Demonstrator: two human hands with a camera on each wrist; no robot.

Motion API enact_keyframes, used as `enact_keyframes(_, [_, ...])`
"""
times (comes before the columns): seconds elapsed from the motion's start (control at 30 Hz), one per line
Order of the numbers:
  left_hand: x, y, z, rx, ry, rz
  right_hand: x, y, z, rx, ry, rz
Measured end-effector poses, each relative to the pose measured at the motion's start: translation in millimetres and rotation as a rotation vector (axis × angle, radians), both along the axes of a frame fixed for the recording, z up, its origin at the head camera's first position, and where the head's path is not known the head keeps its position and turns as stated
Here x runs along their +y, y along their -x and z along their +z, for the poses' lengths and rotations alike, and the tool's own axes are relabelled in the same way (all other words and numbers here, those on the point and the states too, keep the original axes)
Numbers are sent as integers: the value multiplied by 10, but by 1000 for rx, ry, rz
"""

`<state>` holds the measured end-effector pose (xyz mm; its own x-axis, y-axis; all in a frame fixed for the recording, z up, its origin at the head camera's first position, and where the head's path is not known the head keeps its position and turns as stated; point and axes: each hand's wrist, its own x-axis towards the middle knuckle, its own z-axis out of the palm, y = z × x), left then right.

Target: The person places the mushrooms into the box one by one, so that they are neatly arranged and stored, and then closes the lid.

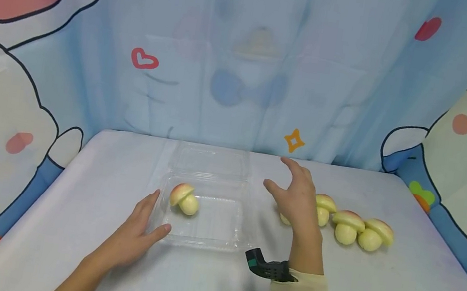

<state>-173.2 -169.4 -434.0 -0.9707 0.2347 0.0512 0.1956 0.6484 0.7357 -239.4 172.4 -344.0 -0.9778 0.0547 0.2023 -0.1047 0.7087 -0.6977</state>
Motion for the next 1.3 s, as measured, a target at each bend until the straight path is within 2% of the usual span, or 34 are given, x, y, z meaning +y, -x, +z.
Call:
enact_keyframes(0.23, [-12,-15,-3,-5,3,-1,165,-3,-24,-84,-10,-11])
enact_keyframes(0.5, [-8,2,34,18,9,4,282,40,-5,-237,-55,-23])
enact_keyframes(0.93, [-2,10,8,3,11,7,356,72,-129,-388,-109,-17])
enact_keyframes(1.07, [-5,6,-1,-6,8,3,350,76,-175,-397,-122,-38])
enact_keyframes(1.3, [0,-2,-5,-4,22,6,356,119,-294,-333,-109,-56])
